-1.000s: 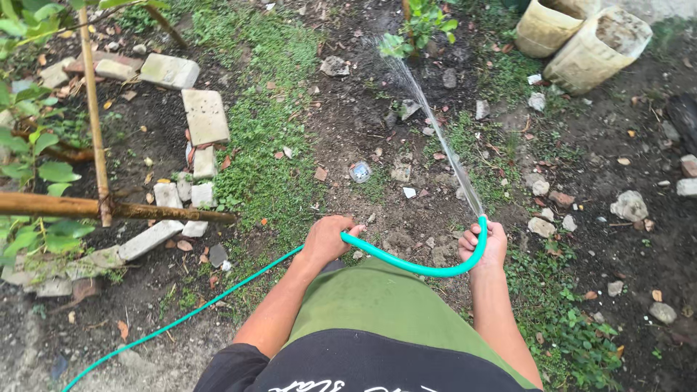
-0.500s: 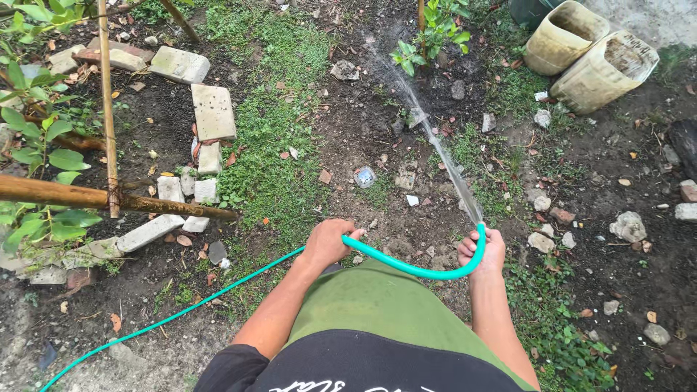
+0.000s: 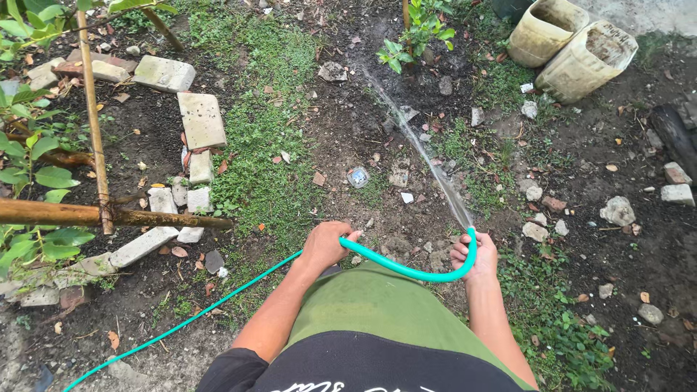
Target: The person waters several plants in an outdoor garden using a green hose, aiming the water stream at the base of different plants one at a time.
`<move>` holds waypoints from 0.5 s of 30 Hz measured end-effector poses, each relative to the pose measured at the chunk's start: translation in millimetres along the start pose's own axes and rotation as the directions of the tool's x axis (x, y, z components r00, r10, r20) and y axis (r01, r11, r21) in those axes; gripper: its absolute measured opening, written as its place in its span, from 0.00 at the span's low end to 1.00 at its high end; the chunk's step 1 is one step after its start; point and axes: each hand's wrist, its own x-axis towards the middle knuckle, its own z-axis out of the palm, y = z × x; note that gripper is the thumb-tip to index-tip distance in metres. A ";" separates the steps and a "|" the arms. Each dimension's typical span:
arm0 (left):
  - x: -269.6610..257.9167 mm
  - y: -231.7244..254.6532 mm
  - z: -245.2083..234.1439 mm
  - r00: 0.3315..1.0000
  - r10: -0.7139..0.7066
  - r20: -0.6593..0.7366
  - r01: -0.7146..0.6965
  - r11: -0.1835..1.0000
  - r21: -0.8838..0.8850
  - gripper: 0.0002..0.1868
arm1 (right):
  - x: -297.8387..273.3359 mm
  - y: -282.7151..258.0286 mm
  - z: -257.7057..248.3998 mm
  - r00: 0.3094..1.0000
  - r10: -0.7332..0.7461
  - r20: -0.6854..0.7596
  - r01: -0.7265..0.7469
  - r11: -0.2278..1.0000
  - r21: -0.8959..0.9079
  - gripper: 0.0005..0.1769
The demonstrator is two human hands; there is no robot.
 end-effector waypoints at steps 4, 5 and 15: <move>2.8 -3.1 0.5 1.000 -0.011 0.028 0.011 1.000 -0.001 0.18 | -7.3 2.0 -3.5 0.999 0.016 -0.044 -0.018 0.999 -0.042 0.05; 3.5 -3.7 1.2 1.000 0.001 0.029 -0.002 1.000 0.005 0.18 | -7.8 2.8 -4.2 0.999 0.028 -0.045 -0.029 0.999 -0.025 0.05; 6.8 -9.2 3.6 0.999 0.048 0.024 -0.048 0.999 0.003 0.19 | -13.8 4.6 1.2 1.000 -0.027 -0.012 0.028 0.997 0.066 0.05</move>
